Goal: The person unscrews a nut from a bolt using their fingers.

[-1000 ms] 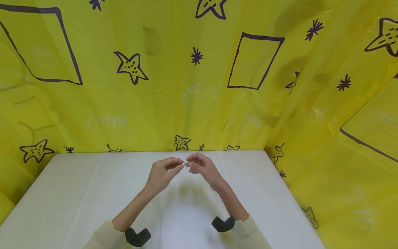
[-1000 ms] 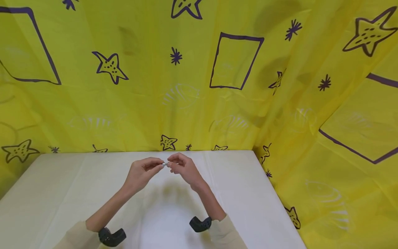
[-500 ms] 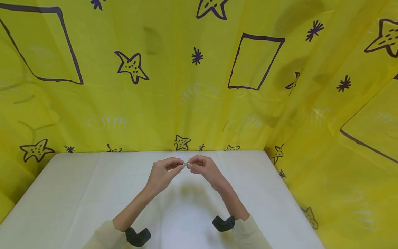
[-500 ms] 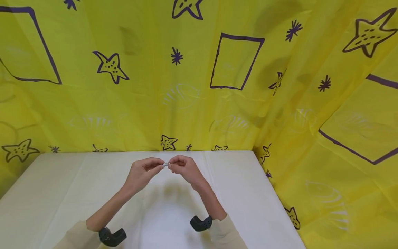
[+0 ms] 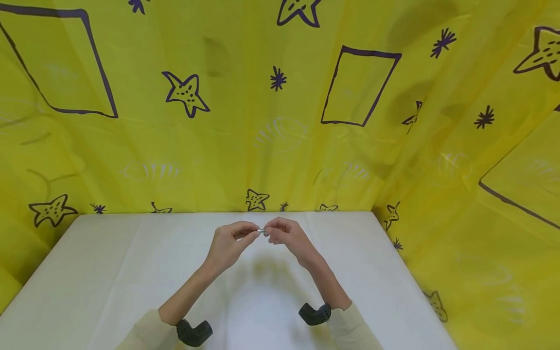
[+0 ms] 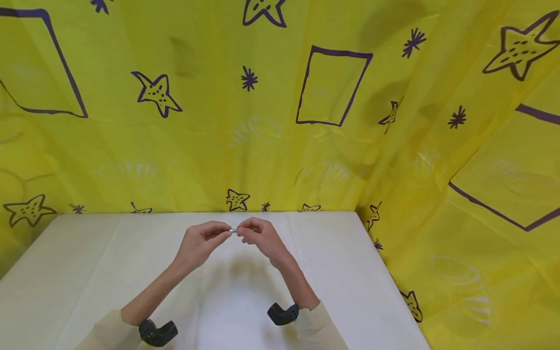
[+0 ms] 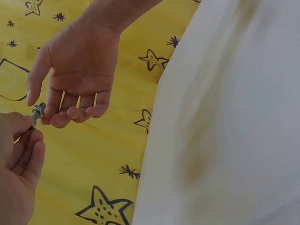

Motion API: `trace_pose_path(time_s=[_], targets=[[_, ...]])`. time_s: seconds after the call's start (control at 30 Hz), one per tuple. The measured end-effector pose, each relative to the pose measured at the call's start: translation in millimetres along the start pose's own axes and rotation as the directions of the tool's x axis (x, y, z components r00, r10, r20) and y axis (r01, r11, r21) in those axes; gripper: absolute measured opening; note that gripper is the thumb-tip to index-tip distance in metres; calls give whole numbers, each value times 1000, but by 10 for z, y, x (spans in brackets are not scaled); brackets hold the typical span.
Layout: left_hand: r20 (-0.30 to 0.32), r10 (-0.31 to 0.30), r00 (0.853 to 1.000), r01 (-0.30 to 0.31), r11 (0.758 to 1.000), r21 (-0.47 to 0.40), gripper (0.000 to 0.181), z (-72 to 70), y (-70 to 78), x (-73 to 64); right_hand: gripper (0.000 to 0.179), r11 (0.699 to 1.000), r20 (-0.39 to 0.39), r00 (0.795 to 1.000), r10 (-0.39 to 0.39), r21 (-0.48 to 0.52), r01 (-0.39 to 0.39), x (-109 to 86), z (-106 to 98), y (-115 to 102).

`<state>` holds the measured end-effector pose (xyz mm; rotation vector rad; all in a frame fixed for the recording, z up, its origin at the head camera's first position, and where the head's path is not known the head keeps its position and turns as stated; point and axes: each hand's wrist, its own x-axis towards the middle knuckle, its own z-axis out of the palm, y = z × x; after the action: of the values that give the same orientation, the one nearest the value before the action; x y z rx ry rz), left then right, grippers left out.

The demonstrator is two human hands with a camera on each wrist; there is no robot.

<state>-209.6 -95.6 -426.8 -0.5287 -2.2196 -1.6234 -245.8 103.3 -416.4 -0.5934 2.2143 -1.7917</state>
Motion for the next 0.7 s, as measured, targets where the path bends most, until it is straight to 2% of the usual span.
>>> trace_pose_path(time_s=[0.2, 0.33, 0.47, 0.7], targets=[[6, 1, 1000, -1, 1000, -2, 12, 0, 18, 6, 23, 1000, -6, 1000, 12, -7, -12, 0, -1, -5], [4, -2, 1000, 2, 1000, -4, 11, 3, 20, 6, 16, 999, 6, 999, -34, -11, 34, -5, -12, 9], [2, -10, 1000, 10, 1000, -7, 11, 7, 13, 1, 17, 997, 22, 997, -70, -22, 70, -6, -21, 13], [2, -21, 1000, 21, 1000, -6, 11, -1, 12, -6, 24, 999, 25, 999, -43, -4, 43, -20, -28, 5]])
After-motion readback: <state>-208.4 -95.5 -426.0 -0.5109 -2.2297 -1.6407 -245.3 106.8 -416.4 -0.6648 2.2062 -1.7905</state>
